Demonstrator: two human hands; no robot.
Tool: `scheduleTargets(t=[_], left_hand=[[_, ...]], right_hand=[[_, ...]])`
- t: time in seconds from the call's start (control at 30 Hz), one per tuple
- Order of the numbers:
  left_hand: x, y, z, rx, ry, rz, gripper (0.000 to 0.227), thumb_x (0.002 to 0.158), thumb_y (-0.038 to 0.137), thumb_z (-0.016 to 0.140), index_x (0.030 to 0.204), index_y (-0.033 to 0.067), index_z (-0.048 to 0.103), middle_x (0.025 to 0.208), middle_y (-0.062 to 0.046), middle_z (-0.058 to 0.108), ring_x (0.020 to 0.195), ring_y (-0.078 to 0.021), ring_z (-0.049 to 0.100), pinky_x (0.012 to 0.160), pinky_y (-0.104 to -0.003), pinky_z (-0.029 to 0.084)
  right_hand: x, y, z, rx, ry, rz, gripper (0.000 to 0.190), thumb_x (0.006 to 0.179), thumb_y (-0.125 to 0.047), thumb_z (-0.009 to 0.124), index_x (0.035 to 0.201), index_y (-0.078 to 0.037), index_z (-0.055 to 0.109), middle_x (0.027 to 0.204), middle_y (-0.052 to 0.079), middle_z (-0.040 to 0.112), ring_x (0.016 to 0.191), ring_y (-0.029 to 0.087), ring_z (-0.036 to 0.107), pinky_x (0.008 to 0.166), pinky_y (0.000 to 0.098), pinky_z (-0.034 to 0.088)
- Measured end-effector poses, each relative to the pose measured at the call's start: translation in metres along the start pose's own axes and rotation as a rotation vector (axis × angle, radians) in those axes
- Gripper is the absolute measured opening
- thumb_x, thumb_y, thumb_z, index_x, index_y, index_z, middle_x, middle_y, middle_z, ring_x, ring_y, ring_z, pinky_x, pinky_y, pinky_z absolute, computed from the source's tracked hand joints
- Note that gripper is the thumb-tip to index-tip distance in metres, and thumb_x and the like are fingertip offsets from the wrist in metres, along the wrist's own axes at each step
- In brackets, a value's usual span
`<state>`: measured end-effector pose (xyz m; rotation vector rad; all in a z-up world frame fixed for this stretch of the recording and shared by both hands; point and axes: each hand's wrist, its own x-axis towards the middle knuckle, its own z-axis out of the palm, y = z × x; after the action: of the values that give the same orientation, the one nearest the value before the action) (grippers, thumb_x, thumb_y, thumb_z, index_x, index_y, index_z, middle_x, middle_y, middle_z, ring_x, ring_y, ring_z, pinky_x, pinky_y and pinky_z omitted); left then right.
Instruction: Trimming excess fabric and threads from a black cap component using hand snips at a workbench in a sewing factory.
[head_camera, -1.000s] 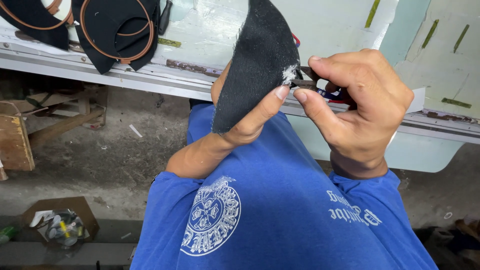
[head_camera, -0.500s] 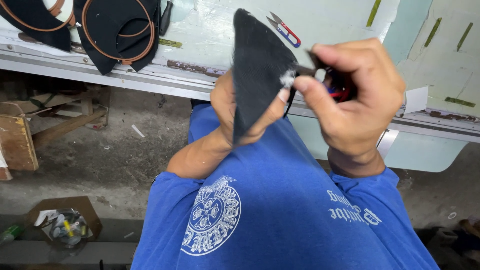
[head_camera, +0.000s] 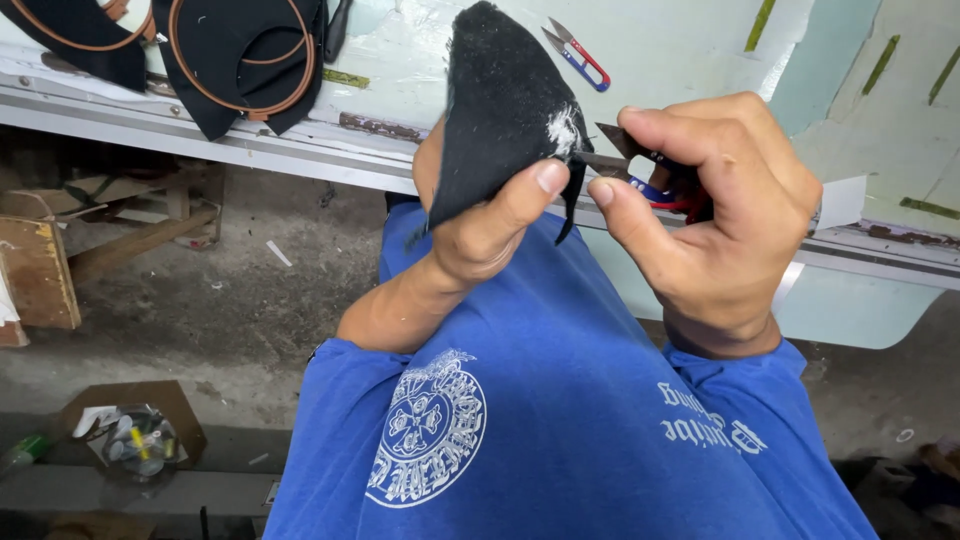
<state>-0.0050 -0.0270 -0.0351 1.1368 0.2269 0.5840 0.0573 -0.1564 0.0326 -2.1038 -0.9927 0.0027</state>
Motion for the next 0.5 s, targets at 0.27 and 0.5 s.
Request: scheduleTargets(t=[0.27, 0.5], left_hand=[[-0.003, 0.012, 0.005, 0.039, 0.066, 0.011, 0.013, 0.082, 0.014, 0.064, 0.09, 0.0126, 0.054, 0.082, 0.004, 0.056, 0.078, -0.0099, 0.054, 0.08, -0.023, 0.049], [-0.005, 0.014, 0.005, 0.041, 0.065, -0.028, 0.013, 0.079, 0.013, 0.063, 0.088, 0.0103, 0.053, 0.076, 0.004, 0.054, 0.072, -0.0087, 0.05, 0.073, -0.022, 0.046]], right_hand=[[-0.001, 0.0, 0.001, -0.012, 0.01, -0.043, 0.023, 0.089, 0.002, 0.078, 0.104, 0.01, 0.063, 0.092, 0.023, 0.062, 0.072, 0.024, 0.052, 0.059, 0.0313, 0.042], [-0.001, -0.001, 0.0, -0.015, 0.022, -0.065, 0.02, 0.089, 0.004, 0.077, 0.102, 0.011, 0.063, 0.091, 0.025, 0.063, 0.076, 0.027, 0.054, 0.061, 0.0332, 0.044]])
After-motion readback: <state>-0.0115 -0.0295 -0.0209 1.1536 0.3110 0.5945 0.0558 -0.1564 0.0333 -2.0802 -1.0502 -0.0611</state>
